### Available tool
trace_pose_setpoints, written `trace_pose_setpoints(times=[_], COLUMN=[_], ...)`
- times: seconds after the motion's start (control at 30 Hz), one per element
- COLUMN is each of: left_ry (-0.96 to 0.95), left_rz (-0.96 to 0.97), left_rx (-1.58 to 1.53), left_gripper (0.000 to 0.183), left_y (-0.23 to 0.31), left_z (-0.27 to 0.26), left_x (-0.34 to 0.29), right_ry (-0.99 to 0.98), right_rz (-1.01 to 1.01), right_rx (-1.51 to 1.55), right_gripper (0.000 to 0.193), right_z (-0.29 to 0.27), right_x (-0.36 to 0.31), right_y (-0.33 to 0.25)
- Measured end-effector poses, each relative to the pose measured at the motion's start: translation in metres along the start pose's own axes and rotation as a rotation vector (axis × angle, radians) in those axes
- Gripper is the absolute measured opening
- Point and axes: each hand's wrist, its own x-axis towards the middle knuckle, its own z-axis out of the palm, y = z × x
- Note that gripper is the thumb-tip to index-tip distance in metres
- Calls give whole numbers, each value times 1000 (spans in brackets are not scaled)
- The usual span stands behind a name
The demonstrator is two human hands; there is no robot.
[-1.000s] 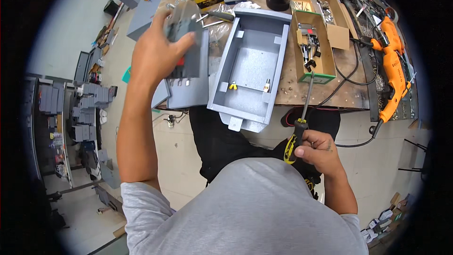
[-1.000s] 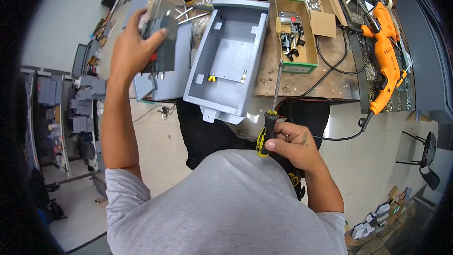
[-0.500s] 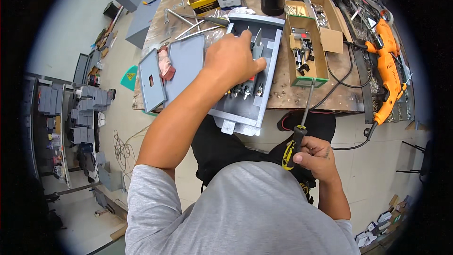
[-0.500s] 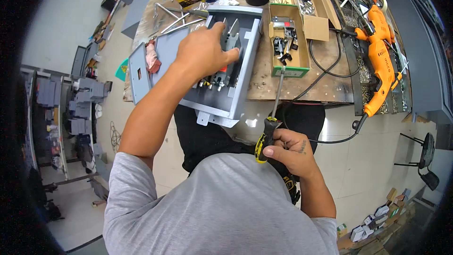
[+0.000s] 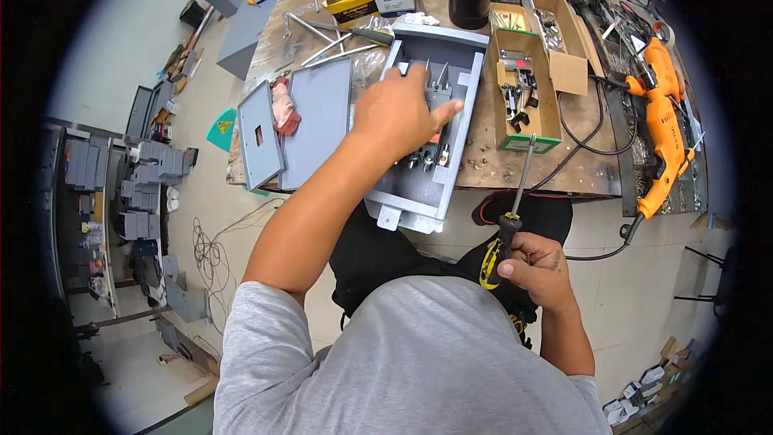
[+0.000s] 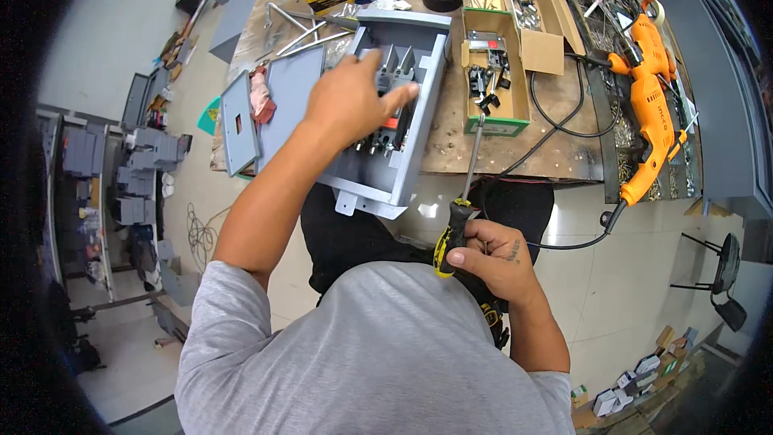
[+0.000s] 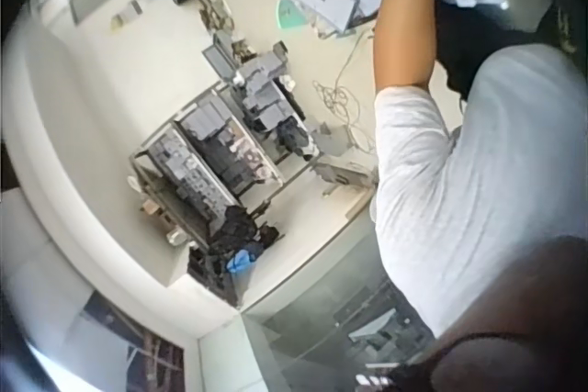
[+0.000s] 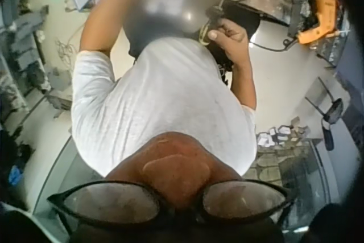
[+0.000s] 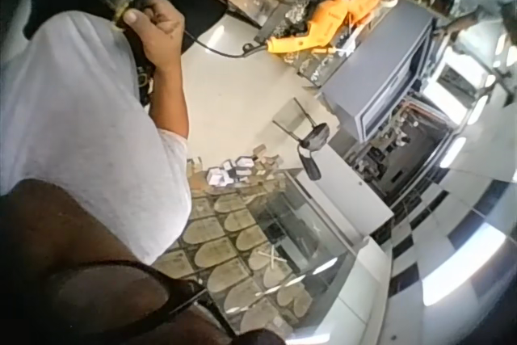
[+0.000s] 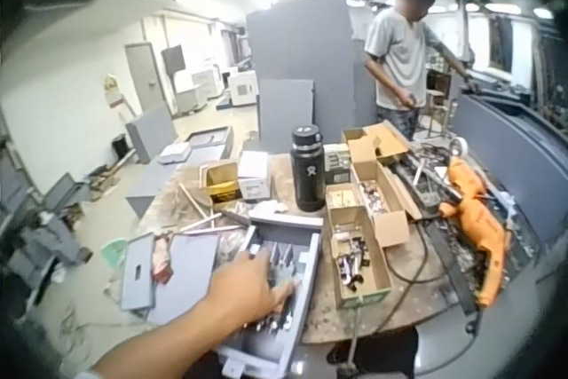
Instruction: Assembling components inside an electrical box using a screwdriver.
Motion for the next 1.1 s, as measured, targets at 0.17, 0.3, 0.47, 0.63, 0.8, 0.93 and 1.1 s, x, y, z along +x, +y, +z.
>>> trace_pose_setpoints(times=[0.17, 0.3, 0.47, 0.63, 0.8, 0.93, 1.1], left_ry=[457, 400, 368, 323, 340, 316, 417], left_rz=[26, -91, -155, -175, 71, 32, -118], left_rx=[-314, -293, -385, -443, -340, -262, -359], left_gripper=[36, 30, 31, 32, 41, 61, 58], left_y=[-30, -61, -69, -53, -17, 0, -39], left_z=[-28, -21, -2, 7, 7, 17, 43], left_x=[-39, -60, -87, -97, -104, -99, -97], right_ry=[48, 55, 42, 12, 12, 38, 104], right_rz=[-43, -18, -20, -20, 6, 25, 11], right_rx=[11, 63, 50, 8, 0, 3, -48], right_gripper=[31, 33, 31, 29, 24, 23, 35], right_z=[-14, -27, -23, -21, -23, -24, -58], right_x=[-5, -6, -3, -1, 1, 2, -9], right_y=[7, 5, 1, 3, 4, 0, 16])
